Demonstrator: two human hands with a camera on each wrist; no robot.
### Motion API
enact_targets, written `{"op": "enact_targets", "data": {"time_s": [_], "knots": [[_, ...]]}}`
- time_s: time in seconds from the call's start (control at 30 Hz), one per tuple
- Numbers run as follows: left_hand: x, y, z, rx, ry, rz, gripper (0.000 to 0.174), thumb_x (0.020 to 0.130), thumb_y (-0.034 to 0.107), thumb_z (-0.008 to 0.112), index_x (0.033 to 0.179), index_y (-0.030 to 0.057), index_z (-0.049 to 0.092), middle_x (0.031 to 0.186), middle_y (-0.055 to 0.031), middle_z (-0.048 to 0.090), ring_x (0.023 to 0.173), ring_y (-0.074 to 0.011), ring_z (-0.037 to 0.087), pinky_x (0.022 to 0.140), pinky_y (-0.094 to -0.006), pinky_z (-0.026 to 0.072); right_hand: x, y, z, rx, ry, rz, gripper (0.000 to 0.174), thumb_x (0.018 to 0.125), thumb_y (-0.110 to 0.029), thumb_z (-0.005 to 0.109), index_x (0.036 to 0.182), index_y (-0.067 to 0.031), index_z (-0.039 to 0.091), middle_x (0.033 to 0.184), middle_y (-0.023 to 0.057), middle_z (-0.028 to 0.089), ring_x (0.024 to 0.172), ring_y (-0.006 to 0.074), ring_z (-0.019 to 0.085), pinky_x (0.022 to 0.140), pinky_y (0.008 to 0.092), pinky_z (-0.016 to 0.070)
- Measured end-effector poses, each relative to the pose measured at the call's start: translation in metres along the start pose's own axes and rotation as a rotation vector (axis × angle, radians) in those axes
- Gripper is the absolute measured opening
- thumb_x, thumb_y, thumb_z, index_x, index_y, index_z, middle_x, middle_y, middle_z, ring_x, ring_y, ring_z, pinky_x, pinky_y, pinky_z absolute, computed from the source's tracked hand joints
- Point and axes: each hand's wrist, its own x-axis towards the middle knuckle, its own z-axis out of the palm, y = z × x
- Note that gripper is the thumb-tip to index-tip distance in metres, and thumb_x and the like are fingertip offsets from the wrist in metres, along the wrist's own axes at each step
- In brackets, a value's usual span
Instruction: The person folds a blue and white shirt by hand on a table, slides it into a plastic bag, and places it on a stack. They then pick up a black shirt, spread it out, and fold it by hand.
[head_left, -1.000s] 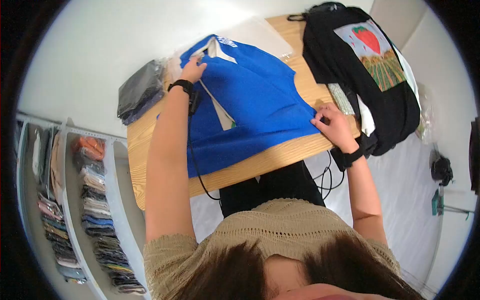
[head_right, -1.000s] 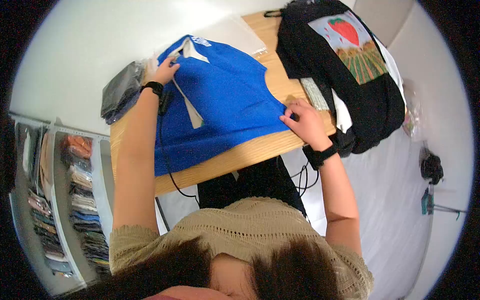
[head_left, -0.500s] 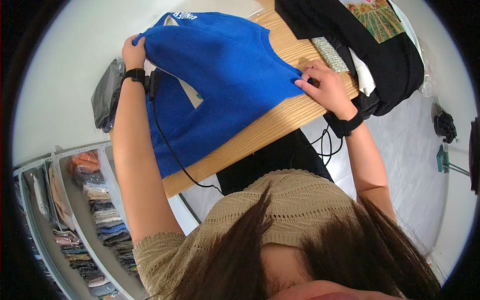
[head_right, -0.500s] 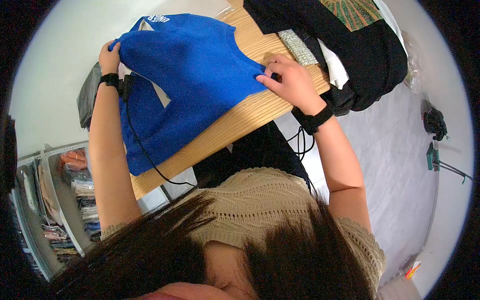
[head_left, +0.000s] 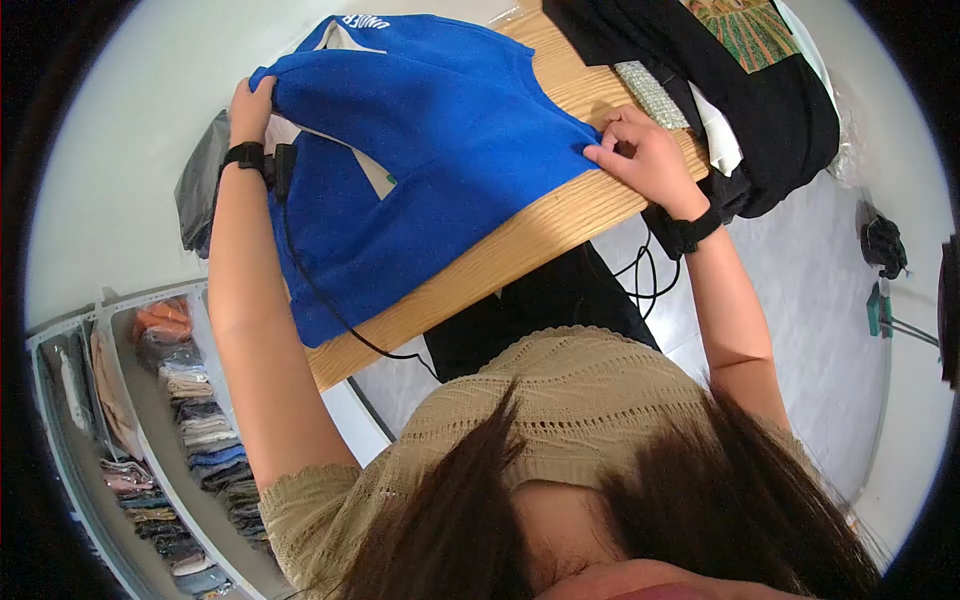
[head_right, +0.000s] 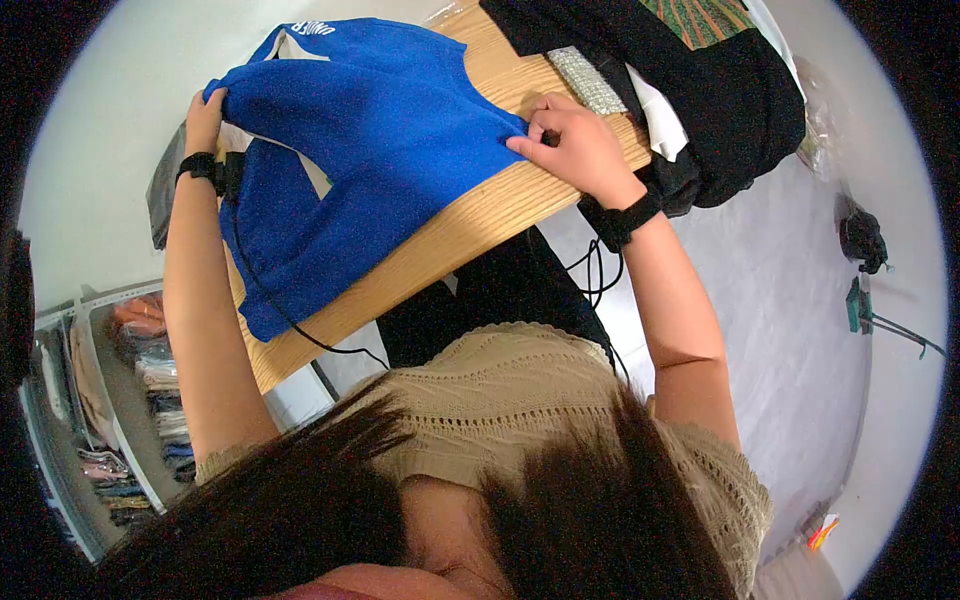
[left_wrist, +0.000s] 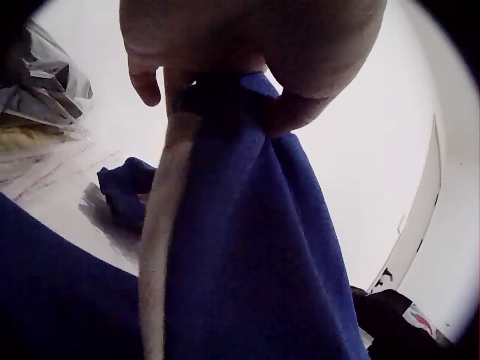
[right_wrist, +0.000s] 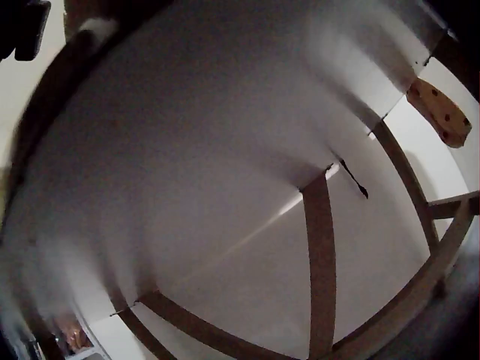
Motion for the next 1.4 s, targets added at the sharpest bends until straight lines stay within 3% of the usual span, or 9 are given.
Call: {"op": "enact_targets", "data": {"time_s": [0.3, 0.57, 0.63, 0.7, 0.87, 1.03, 1.17, 1.3, 1.4], "knots": [[-0.025, 0.014, -0.026, -0.090, -0.131, 0.031, 0.042, 0.077, 0.031, 0.066, 0.101, -0.0026, 0.060, 0.093, -0.0125, 0.063, 0.087, -0.0189, 0.059, 0.079, -0.0305, 0.0444, 0.001, 0.011, 0.003, 0.157, 0.022, -0.045, 0.020, 0.069, -0.014, 0.072, 0.071, -0.0039, 0.054, 0.078, 0.0069, 0.056, 0.072, 0.0229, 0.056, 0.064, 0.0314, 0.0453], [-0.064, 0.048, -0.099, -0.158, -0.057, 0.118, 0.042, 0.078, 0.019, 0.070, 0.113, 0.0000, 0.056, 0.095, -0.0079, 0.063, 0.086, -0.0128, 0.057, 0.078, -0.0239, 0.0436, 0.001, 0.010, 0.004, 0.152, 0.024, 0.021, 0.027, 0.070, -0.011, 0.072, 0.094, -0.0070, 0.061, 0.086, 0.0053, 0.060, 0.073, 0.0178, 0.057, 0.066, 0.0285, 0.0462], [-0.092, 0.052, -0.126, -0.171, -0.041, 0.175, 0.038, 0.080, 0.016, 0.068, 0.112, 0.0006, 0.055, 0.093, -0.0049, 0.062, 0.085, -0.0113, 0.056, 0.078, -0.0227, 0.0431, 0.002, 0.015, 0.008, 0.137, 0.028, -0.021, 0.028, 0.069, -0.011, 0.071, 0.095, -0.0073, 0.061, 0.086, 0.0055, 0.060, 0.073, 0.0186, 0.057, 0.066, 0.0283, 0.0464], [-0.123, 0.047, -0.149, -0.264, -0.006, 0.179, 0.027, 0.080, 0.010, 0.066, 0.104, 0.0008, 0.057, 0.093, -0.0023, 0.059, 0.085, -0.0101, 0.054, 0.078, -0.0227, 0.0426, 0.001, 0.013, 0.010, 0.151, 0.048, -0.049, 0.027, 0.071, -0.007, 0.070, 0.096, -0.0050, 0.061, 0.079, -0.0002, 0.052, 0.064, 0.0086, 0.043, 0.059, 0.0227, 0.0388], [-0.229, 0.011, -0.164, -0.204, -0.099, 0.215, 0.032, 0.069, -0.008, 0.053, 0.100, 0.0023, 0.052, 0.091, -0.0011, 0.053, 0.092, -0.0117, 0.049, 0.087, -0.0240, 0.0367, 0.000, 0.008, 0.005, 0.049, 0.027, -0.038, 0.027, 0.071, -0.015, 0.069, 0.095, -0.0071, 0.061, 0.086, 0.0069, 0.060, 0.073, 0.0195, 0.057, 0.067, 0.0289, 0.0467], [-0.300, -0.024, -0.146, 0.008, -0.342, -0.014, 0.025, 0.066, -0.011, 0.054, 0.087, 0.0018, 0.051, 0.083, -0.0049, 0.054, 0.081, -0.0144, 0.051, 0.072, -0.0256, 0.0408, 0.001, 0.010, 0.008, 0.054, 0.009, 0.018, 0.028, 0.071, -0.015, 0.069, 0.096, -0.0076, 0.061, 0.088, 0.0062, 0.060, 0.073, 0.0183, 0.058, 0.067, 0.0284, 0.0467], [-0.297, -0.040, -0.134, 0.069, -0.291, 0.066, 0.025, 0.066, -0.011, 0.056, 0.087, 0.0018, 0.050, 0.081, -0.0084, 0.053, 0.079, -0.0161, 0.051, 0.071, -0.0264, 0.0410, 0.000, 0.007, 0.008, 0.032, 0.039, -0.026, 0.027, 0.072, -0.013, 0.068, 0.097, -0.0072, 0.061, 0.092, 0.0075, 0.060, 0.079, 0.0186, 0.058, 0.070, 0.0264, 0.0460], [-0.276, 0.007, -0.156, 0.132, 0.112, 0.360, 0.023, 0.065, -0.010, 0.057, 0.083, 0.0015, 0.047, 0.080, -0.0121, 0.050, 0.077, -0.0257, 0.051, 0.071, -0.0286, 0.0412, 0.004, 0.018, 0.013, 0.155, 0.003, -0.070, 0.025, 0.074, -0.009, 0.066, 0.097, -0.0029, 0.060, 0.093, 0.0073, 0.061, 0.086, 0.0160, 0.057, 0.077, 0.0255, 0.0445], [-0.287, 0.009, -0.164, 0.176, 0.185, 0.380, 0.027, 0.061, -0.011, 0.058, 0.082, 0.0017, 0.047, 0.081, -0.0131, 0.050, 0.080, -0.0299, 0.052, 0.072, -0.0315, 0.0420, 0.002, 0.006, 0.008, 0.025, -0.051, 0.041, 0.024, 0.073, -0.006, 0.067, 0.096, -0.0024, 0.060, 0.084, 0.0034, 0.057, 0.070, 0.0112, 0.050, 0.064, 0.0234, 0.0411]]}}
